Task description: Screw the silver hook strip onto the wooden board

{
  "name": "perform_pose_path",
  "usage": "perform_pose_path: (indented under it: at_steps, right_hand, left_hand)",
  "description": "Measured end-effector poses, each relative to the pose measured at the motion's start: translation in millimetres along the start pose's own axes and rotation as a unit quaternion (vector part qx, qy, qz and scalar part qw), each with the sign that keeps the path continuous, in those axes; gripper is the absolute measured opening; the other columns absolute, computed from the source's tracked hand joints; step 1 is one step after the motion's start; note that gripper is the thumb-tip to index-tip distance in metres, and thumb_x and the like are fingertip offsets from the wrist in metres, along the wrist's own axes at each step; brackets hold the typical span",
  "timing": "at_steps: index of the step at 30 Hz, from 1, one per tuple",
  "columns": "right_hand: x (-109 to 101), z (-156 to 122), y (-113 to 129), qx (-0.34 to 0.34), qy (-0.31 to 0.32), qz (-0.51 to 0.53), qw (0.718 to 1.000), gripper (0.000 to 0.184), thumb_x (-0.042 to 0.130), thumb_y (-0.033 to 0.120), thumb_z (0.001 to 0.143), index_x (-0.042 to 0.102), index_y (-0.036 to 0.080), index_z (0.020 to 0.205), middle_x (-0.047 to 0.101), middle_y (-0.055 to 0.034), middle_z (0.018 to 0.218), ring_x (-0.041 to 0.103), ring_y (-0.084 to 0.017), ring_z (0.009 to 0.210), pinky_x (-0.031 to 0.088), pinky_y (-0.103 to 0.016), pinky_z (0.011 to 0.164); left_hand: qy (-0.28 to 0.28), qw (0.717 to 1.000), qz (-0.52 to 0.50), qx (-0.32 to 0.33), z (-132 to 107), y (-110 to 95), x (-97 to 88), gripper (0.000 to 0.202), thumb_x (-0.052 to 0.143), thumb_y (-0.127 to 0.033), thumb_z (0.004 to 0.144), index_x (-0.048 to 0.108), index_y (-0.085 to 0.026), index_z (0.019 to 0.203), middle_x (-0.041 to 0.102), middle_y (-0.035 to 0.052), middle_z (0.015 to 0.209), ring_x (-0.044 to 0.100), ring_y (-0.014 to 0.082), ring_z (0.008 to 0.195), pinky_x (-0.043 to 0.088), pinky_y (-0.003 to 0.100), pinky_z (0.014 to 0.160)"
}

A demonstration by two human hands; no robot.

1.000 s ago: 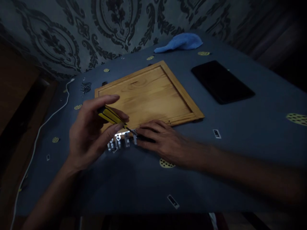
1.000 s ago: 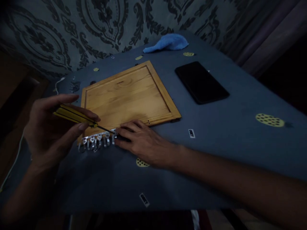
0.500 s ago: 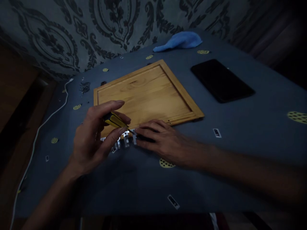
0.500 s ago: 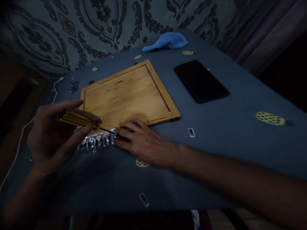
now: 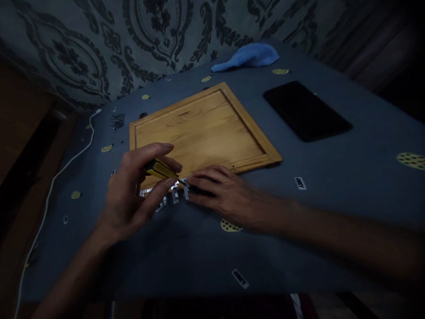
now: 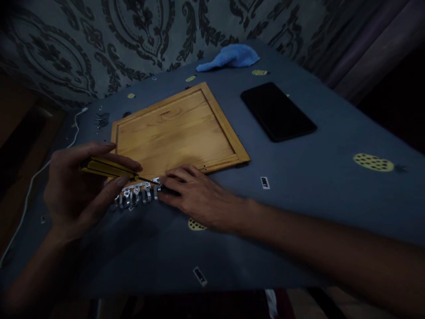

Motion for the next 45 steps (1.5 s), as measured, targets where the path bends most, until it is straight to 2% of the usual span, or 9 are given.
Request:
perform_pose_path:
  at_steps: [4,7,13,17,24,30,34,39,45]
  right_hand:
    - [0,-1,0,-0.004,-0.009,0.001,1.0,0.033,0.057,0.016,0.101,0.063,0.016,0.133,0.065,-0.0148,0.138,0.052,-0.031,0.13,0.047,-0.053,0.106]
    - [0,-1,0,-0.007,-0.01,0.007,1.0,0.035,0.06,0.014,0.099,0.063,0.014,0.133,0.064,-0.0158,0.138,0.051,-0.032,0.13,0.046,-0.054,0.106]
    - [-3,-1,0,0.0,0.007,-0.004,1.0,0.034,0.059,0.014,0.099,0.063,0.017,0.133,0.063,-0.0148,0.14,0.051,-0.03,0.133,0.046,-0.053,0.106]
    - [-3,-1,0,0.0,0.003,-0.005,1.0,0.032,0.055,0.017,0.102,0.063,0.018,0.133,0.064,-0.0146,0.139,0.052,-0.03,0.13,0.046,-0.053,0.105]
    - [-2,-1,0,-0.001,0.007,-0.004,1.0,0.038,0.059,0.015,0.099,0.061,0.017,0.137,0.062,-0.015,0.143,0.05,-0.031,0.132,0.044,-0.053,0.107]
    - [-1,-1,0,-0.001,0.0,-0.004,1.0,0.034,0.058,0.016,0.1,0.064,0.016,0.133,0.064,-0.0161,0.139,0.051,-0.031,0.132,0.045,-0.053,0.106]
    - [0,-1,0,-0.003,-0.001,-0.013,1.0,0.033,0.056,0.017,0.102,0.063,0.017,0.133,0.065,-0.0144,0.137,0.053,-0.03,0.129,0.046,-0.051,0.106]
    - [-2,-1,0,-0.001,0.004,-0.008,1.0,0.034,0.058,0.016,0.101,0.063,0.016,0.134,0.063,-0.0155,0.141,0.051,-0.031,0.132,0.045,-0.052,0.106]
    - [-1,-1,0,0.0,-0.001,-0.01,1.0,0.033,0.056,0.017,0.102,0.063,0.018,0.133,0.064,-0.0145,0.14,0.051,-0.03,0.132,0.046,-0.052,0.105]
  left_hand:
    - [0.007,1.0,0.023,0.009,-3,2,1.0,0.062,0.072,-0.01,0.09,0.051,-0.036,0.143,0.072,0.0015,0.115,0.074,0.0214,0.102,0.063,0.04,0.088]
    - [0.011,0.999,0.031,0.042,-2,5,0.1,0.064,0.076,-0.01,0.087,0.053,-0.032,0.143,0.072,0.0023,0.116,0.074,0.0215,0.103,0.06,0.04,0.092]
    - [-0.013,0.993,0.059,0.101,4,4,1.3,0.061,0.082,-0.019,0.085,0.058,-0.034,0.14,0.074,0.0009,0.119,0.071,0.0194,0.094,0.062,0.038,0.08]
    - [-0.027,0.996,0.074,0.052,7,-5,1.1,0.063,0.08,-0.017,0.087,0.059,-0.041,0.141,0.075,-0.004,0.124,0.074,0.0206,0.098,0.064,0.043,0.087]
    - [0.045,0.998,0.011,0.048,13,-7,-9.0,0.062,0.078,-0.009,0.087,0.061,-0.037,0.139,0.073,-0.0037,0.127,0.075,0.0186,0.101,0.066,0.038,0.09]
    - [0.0,0.996,0.058,0.063,7,-5,-2.2,0.066,0.08,-0.014,0.086,0.058,-0.039,0.143,0.074,-0.0032,0.12,0.072,0.019,0.097,0.062,0.04,0.083]
    - [-0.025,0.996,0.064,0.055,9,-7,-2.4,0.063,0.082,-0.014,0.084,0.062,-0.039,0.139,0.075,-0.004,0.122,0.075,0.019,0.097,0.066,0.038,0.086]
    - [0.018,0.999,-0.014,0.041,14,-8,-9.9,0.059,0.084,-0.011,0.082,0.067,-0.032,0.134,0.075,-0.0007,0.122,0.077,0.0175,0.094,0.067,0.03,0.085]
    - [0.021,0.996,0.055,0.064,11,-8,-7.6,0.059,0.081,-0.017,0.085,0.063,-0.032,0.139,0.075,0.0001,0.114,0.075,0.0193,0.093,0.065,0.036,0.083]
Point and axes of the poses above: each hand's wrist, its own z-axis towards the middle knuckle, its own x-axis out of the palm, y = z × x, the point moved 1 cm from there along z, towards the middle knuckle
